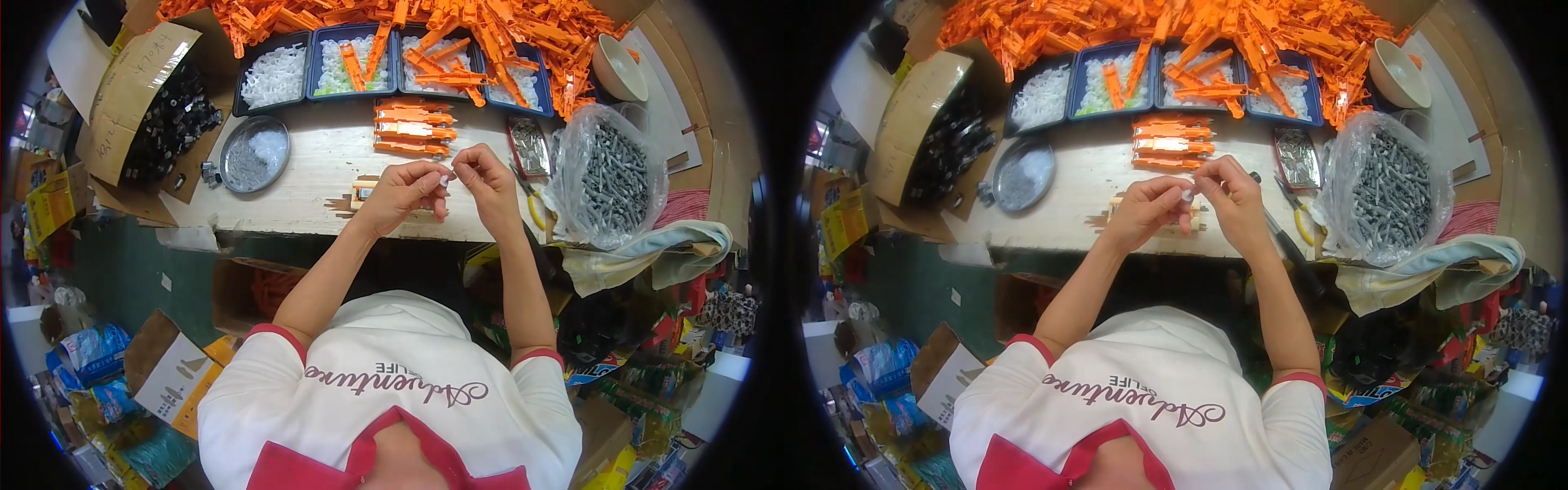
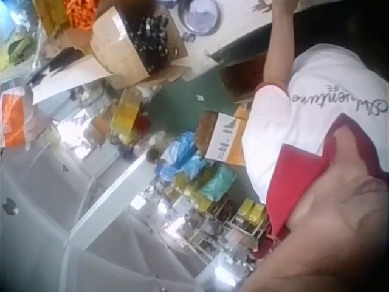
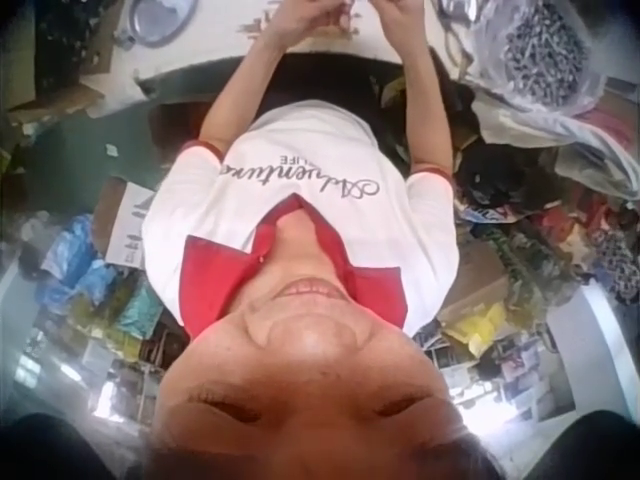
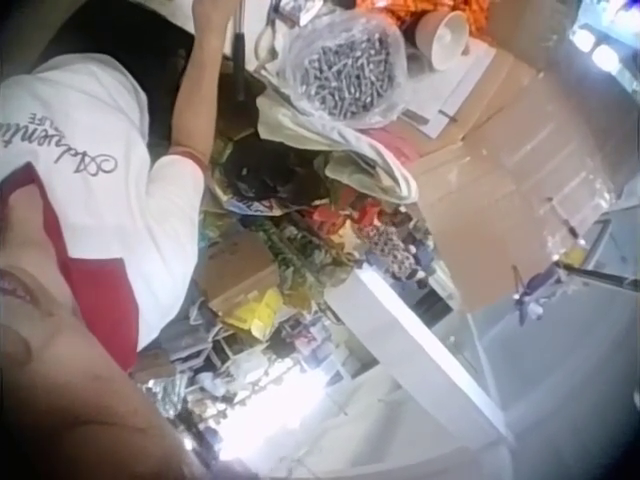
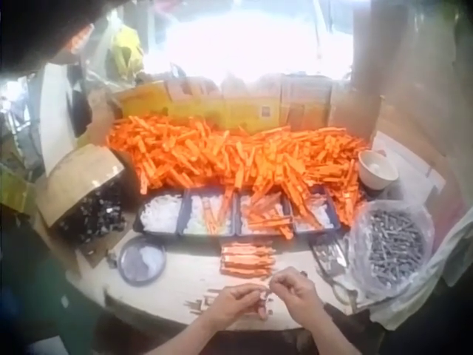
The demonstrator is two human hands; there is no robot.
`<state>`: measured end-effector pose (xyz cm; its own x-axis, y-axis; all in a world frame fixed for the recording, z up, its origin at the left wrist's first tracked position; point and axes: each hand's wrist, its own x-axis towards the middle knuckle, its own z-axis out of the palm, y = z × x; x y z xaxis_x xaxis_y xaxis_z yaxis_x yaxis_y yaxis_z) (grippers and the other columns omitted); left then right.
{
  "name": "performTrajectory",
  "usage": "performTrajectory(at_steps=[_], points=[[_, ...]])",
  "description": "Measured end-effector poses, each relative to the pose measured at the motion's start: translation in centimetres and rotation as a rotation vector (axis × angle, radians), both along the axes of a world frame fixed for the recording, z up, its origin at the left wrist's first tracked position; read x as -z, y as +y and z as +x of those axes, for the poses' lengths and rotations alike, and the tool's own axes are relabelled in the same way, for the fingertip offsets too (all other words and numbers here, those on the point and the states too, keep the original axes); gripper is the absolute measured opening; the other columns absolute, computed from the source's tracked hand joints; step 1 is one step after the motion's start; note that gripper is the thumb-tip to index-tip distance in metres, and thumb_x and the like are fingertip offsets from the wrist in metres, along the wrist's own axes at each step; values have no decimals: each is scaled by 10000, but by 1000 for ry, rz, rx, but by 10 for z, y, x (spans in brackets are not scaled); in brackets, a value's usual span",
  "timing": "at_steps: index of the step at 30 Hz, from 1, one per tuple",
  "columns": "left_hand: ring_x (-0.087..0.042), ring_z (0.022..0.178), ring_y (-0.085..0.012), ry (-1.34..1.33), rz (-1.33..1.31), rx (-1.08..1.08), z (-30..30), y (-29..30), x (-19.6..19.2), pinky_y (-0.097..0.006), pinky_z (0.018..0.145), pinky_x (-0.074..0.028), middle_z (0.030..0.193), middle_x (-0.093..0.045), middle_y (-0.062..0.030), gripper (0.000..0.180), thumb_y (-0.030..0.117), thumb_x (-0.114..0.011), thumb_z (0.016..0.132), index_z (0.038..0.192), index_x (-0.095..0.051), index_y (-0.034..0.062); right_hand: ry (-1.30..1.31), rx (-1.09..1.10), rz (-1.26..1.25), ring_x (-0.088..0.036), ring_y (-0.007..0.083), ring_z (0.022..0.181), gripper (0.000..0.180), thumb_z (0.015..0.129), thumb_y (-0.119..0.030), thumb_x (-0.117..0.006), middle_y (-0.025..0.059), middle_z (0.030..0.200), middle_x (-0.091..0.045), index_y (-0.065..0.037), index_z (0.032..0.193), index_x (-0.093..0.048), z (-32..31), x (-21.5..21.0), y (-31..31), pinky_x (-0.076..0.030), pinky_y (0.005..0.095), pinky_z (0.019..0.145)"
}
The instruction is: Assembling small orange and white plastic parts at a factory workstation, occasionally using a small hammer to fit pieces together.
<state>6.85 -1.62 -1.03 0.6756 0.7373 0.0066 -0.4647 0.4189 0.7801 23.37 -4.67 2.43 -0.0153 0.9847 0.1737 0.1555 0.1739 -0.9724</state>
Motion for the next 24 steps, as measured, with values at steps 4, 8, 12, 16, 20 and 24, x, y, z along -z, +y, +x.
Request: performTrajectory(at_steps=[4, 8, 12, 16, 20, 24], points=[[-601, 671, -173, 27, -2, -26, -4, -3, 2, -299, 623, -519, 816, -593, -81, 223, 151, -514, 897, 1050, -568, -2, -124, 5, 25, -456, 69, 702, 63, 846, -61, -549, 8, 804, -511, -1, 829, -549, -9, -4, -2, -367, 198, 632], [-596, 622, -151, 11, -80, -129, -6, -7, 7, -293, 581, -521, 767, -576, -64, 214, 172, -521, 894, 998, -574, -8, -183, 84, 167, -498, 107, 718, 53, 827, -31, -559, 36, 818, -532, 6, 853, -587, -24, 7, -4, -398, 219, 659], [-583, 579, -153, -68, -181, -200, -11, -8, 12, -297, 535, -514, 760, -581, -69, 222, 183, -541, 882, 974, -579, -15, -146, 84, 224, -538, 135, 765, 98, 818, -18, -567, 53, 844, -552, 1, 906, -607, -31, 17, -6, -420, 233, 701], [-576, 558, -150, -78, -207, -237, -16, -8, 16, -284, 524, -507, 742, -581, -66, 227, 188, -550, 875, 969, -587, -15, -332, 143, 321, -557, 165, 802, 139, 781, -9, -606, 67, 853, -568, -6, 919, -613, -31, 22, -7, -435, 255, 724], [-561, 561, -122, -63, -217, -292, -18, -12, 18, -255, 529, -495, 734, -587, -55, 228, 192, -557, 871, 973, -594, -9, -571, 143, 450, -544, 210, 763, 159, 719, -18, -656, 73, 826, -568, -34, 873, -622, -41, 15, -8, -407, 300, 672], [-546, 567, -98, -66, -182, -326, -18, -14, 20, -236, 541, -487, 738, -591, -49, 232, 196, -560, 871, 984, -597, -3, -623, 168, 572, -511, 204, 719, 133, 695, -45, -643, 44, 757, -543, -69, 822, -610, -48, 18, -2, -322, 322, 614]])
